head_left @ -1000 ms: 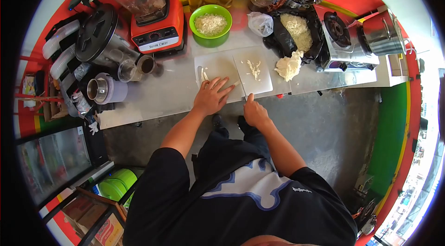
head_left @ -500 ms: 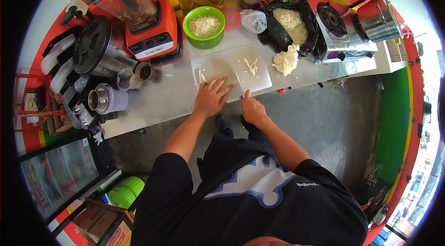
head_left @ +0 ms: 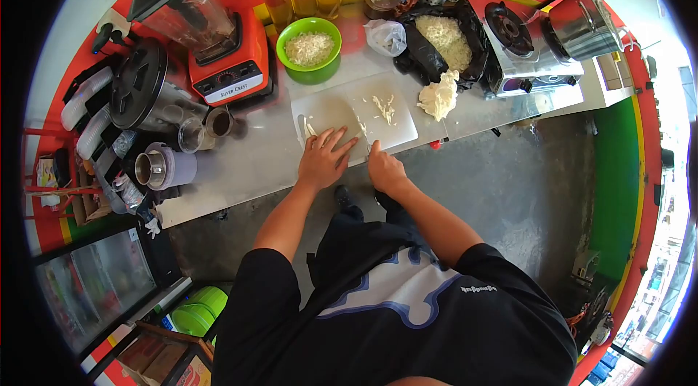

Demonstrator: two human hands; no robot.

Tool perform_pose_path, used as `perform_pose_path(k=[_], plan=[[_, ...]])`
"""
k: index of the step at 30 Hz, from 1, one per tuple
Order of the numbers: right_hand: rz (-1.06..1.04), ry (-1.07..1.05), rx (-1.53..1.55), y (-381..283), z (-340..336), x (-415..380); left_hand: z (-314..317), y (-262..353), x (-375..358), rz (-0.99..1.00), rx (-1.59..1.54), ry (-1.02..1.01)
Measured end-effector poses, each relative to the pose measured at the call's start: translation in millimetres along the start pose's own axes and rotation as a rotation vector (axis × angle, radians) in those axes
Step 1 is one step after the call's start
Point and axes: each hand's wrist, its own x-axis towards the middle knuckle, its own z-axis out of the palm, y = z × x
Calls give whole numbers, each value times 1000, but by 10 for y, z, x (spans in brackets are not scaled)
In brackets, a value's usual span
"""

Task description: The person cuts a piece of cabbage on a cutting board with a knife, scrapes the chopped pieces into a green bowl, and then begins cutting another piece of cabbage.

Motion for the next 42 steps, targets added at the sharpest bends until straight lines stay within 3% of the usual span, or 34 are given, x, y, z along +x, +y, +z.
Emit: perform_pose_path(k=[31, 38, 42], plan=[[-70, -6, 31, 8, -144, 96, 43, 5, -25, -29, -39, 37], [-3, 18, 55, 50, 137, -12, 58, -10, -35, -52, -62, 30], [-12, -24, 95, -62, -140, 97, 66, 3, -23, -49, -68, 71]])
